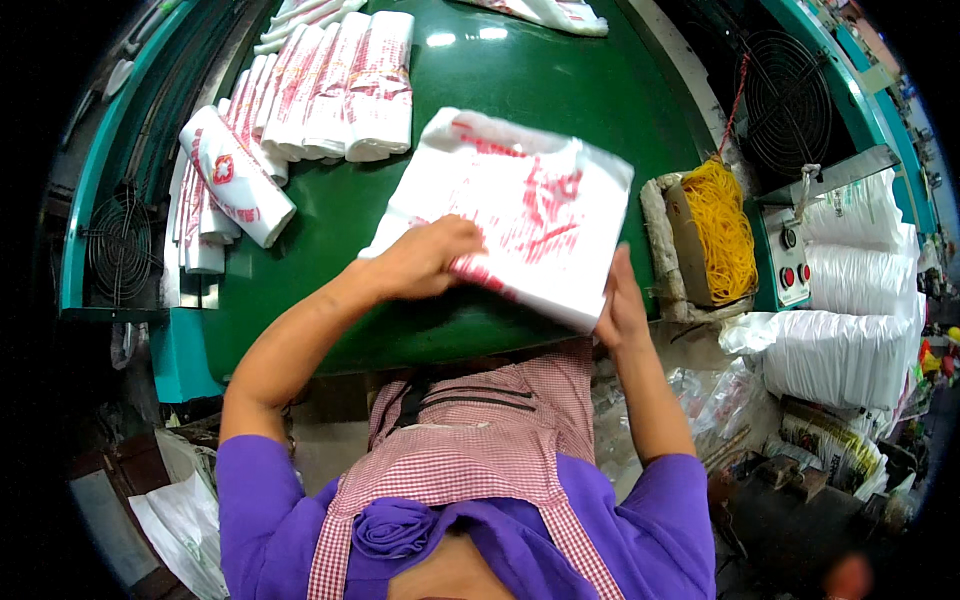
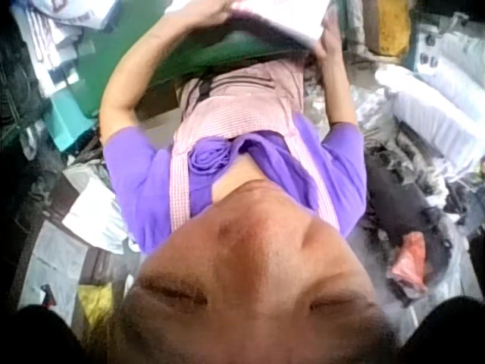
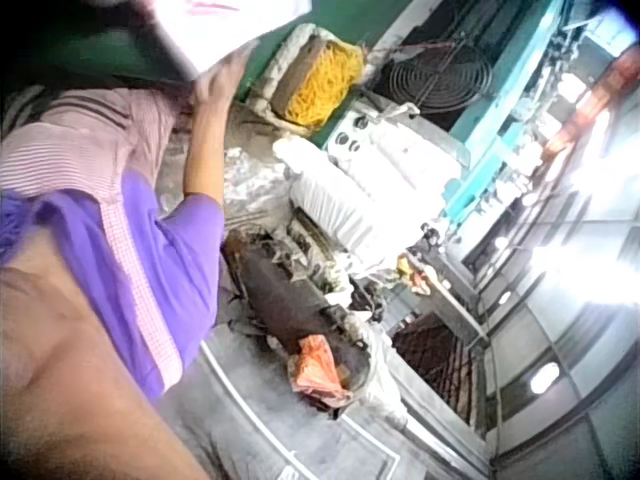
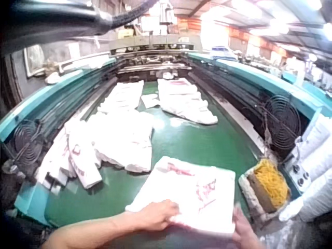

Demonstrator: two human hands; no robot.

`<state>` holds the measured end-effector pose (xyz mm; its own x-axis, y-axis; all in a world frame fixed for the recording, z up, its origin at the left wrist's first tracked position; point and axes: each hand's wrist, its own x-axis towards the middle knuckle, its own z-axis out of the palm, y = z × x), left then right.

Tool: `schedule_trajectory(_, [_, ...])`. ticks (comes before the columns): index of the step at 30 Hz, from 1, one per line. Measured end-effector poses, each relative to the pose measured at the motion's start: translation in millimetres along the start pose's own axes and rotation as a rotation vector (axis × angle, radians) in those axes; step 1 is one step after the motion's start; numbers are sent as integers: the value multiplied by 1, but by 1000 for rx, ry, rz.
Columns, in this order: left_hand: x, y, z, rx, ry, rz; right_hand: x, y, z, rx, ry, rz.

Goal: The person folds white plastic shopping bags with red printed text on a green workbench. They repeatedly pick up a bag, fold it into a compact rectangular shape, and place it into a stack. The person occasionally gathers a large stack of folded bags and places them into a larger white sack on the floor.

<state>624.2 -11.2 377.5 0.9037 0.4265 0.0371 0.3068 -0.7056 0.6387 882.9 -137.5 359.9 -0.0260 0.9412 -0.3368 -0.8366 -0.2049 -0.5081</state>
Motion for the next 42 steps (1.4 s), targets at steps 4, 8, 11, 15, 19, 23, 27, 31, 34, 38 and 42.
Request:
schedule_trajectory(4, [-35,14,-6,158,-256,45,9,-11,-10,-462,-94,42])
schedule_trajectory(8, [-22,5,-24,-51,-414,-175,-8,-4,-1,-1788,-762,-414])
schedule_trajectory(11, [-17,14,-21,194,-303,-50,9,-15,-3,-2181,-892,-696])
schedule_trajectory(15, [12,48,-51,498,-45,210,36,-38,5,-2236,-997,-636])
schedule_trajectory(19, [35,24,-40,406,-259,53,28,-52,3,-2037,-984,-435])
schedule_trajectory(23, [7,29,-18,309,-372,-125,-15,-41,41,-1949,-562,-80])
schedule_trajectory(27, [-19,62,-8,305,-331,-34,-39,-3,35,-2249,-591,-481])
schedule_trajectory(31, [-17,41,-36,-35,-319,-301,-14,-33,23,-1935,-370,-152])
schedule_trajectory(34, [-11,0,-17,298,-6,-401,23,-28,18,-1812,-82,-260])
schedule_trajectory(38, [-1,-1,2,347,175,13,27,-53,7,-1930,-79,-610])
schedule_trajectory(42, [6,10,1,163,-44,-145,1,-162,-15,-1932,497,-1186])
